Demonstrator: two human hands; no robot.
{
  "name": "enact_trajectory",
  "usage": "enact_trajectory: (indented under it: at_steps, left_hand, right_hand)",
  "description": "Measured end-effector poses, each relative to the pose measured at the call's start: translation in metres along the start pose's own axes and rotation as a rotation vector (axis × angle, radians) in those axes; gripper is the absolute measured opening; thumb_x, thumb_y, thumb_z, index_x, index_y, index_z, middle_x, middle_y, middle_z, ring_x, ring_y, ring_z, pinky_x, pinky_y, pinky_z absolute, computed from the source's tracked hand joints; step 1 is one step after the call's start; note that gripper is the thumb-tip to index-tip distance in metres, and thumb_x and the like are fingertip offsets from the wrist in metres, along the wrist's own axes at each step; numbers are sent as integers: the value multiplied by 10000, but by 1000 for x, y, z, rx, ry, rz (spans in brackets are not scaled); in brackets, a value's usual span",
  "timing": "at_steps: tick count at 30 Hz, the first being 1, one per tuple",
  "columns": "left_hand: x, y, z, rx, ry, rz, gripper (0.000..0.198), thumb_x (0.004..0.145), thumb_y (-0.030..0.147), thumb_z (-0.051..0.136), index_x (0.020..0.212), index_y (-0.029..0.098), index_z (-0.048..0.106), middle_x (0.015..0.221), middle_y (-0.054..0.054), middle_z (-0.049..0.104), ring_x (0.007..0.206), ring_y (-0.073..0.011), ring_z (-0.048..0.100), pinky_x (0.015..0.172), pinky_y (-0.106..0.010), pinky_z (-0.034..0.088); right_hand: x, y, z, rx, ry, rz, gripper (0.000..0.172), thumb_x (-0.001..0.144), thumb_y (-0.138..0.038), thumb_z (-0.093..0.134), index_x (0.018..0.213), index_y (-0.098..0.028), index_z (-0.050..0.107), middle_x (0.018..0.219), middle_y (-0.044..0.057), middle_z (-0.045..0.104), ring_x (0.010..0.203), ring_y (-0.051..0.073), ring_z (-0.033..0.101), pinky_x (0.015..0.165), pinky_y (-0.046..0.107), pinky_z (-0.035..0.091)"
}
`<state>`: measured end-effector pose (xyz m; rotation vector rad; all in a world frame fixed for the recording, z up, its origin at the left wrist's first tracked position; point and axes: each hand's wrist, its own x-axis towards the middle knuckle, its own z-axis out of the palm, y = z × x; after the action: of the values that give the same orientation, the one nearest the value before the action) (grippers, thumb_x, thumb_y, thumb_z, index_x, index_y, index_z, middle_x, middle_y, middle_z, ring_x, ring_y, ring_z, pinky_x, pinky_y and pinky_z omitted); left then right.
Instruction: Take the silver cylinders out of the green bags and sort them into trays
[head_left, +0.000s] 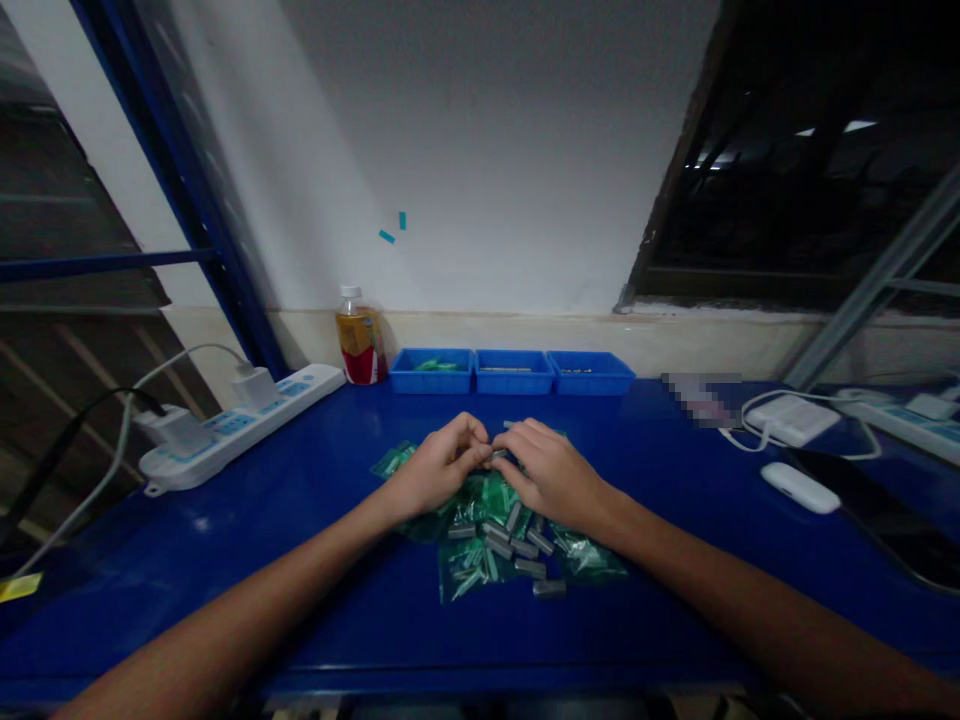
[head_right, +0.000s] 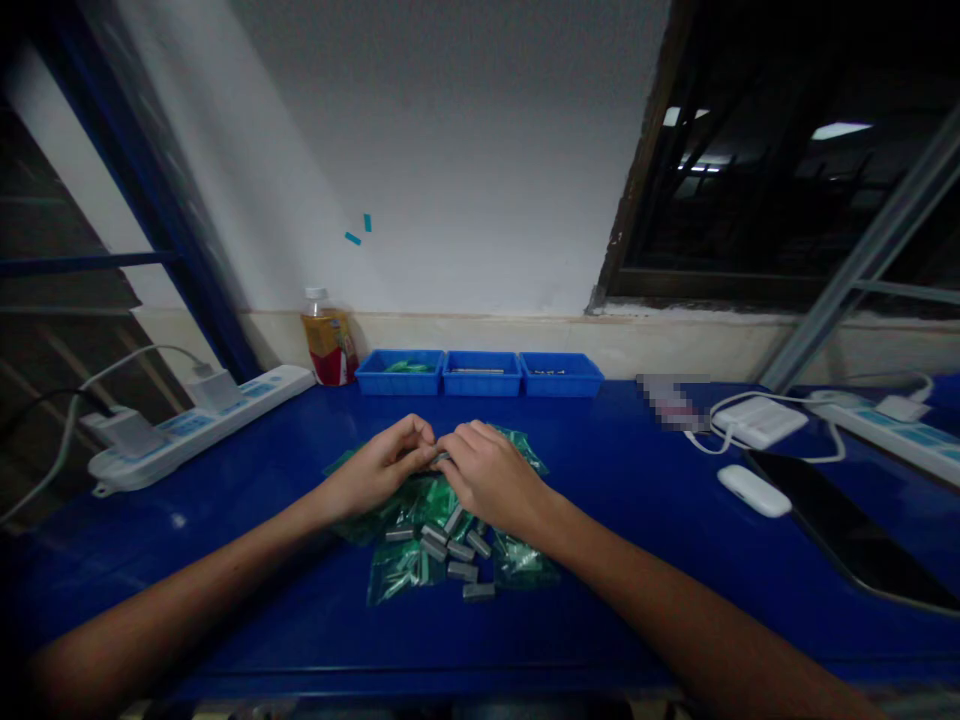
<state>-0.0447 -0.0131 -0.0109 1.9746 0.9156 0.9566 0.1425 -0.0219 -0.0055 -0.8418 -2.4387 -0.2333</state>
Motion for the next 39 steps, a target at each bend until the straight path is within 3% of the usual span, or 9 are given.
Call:
enact_trajectory:
  at_steps: [3,5,9,14,17,22,27,32,39]
  left_hand:
    - [0,-2,2,-76,35,-15,164,887,337,473,892,190,400,697,29,559,671,-130,572,640,-242,440]
    - [1,2,-3,-9,54,-15,154,907,343,439,909,191,411,706,18,591,685,-140,591,660,-257,448]
    - [3,4,-25,439,97,48,182,932,277,379,1012,185,514,834,-26,652,780,-171,611,725,-291,448]
    - [5,-21,-44,773,-2,117,270,896,210,435,1114,177,591,1061,-83,645,985,-219,577,875,-345,431]
    - [5,-29,-41,821,-67,100,262,891,247,482,1113,202,614,1066,-79,642,990,-222,568,865,-336,437]
    - [5,-26,-30,828,-55,55,147,877,211,505,941,184,634,880,-46,665,842,-192,588,743,-282,438]
    - [7,-28,-30,858,41,-9,280,844,257,571,1116,193,572,819,-28,645,779,-188,590,673,-269,417]
    - [9,-34,-30,865,25,-13,120,843,245,548,908,196,636,861,-44,634,806,-187,589,686,-268,415]
    - [9,-26,-29,683,104,16,43,812,218,514,810,180,534,833,-41,645,769,-177,602,670,-264,429]
  right_hand:
    - [-1,-2,-1,-22,7,-1,102,916,-211,486,905,-152,568,833,75,596,819,213,514,740,332,400]
    - [0,-1,-5,-50,16,3,114,916,-222,486,910,-153,576,836,73,599,807,210,514,726,334,387]
    - [3,18,-9,-69,82,72,136,911,-234,487,920,-152,594,867,79,604,830,212,525,738,341,383]
    - [0,65,-4,66,244,280,127,863,-234,518,831,-159,616,791,59,576,758,187,544,696,306,426]
    - [-4,85,1,106,282,394,94,809,-246,561,788,-169,611,710,29,550,648,163,521,605,277,416]
    - [-10,90,8,59,259,354,104,819,-264,551,801,-170,592,714,29,542,676,175,527,622,280,406]
    - [-4,98,7,-25,235,312,163,872,-239,490,945,-149,605,785,62,573,748,198,545,701,297,414]
    - [37,132,-2,-115,18,446,187,868,-217,509,969,-133,642,897,98,632,847,206,566,769,285,408]
    - [104,164,12,-35,-271,517,130,754,-177,639,844,-151,729,789,45,706,715,157,609,622,208,396]
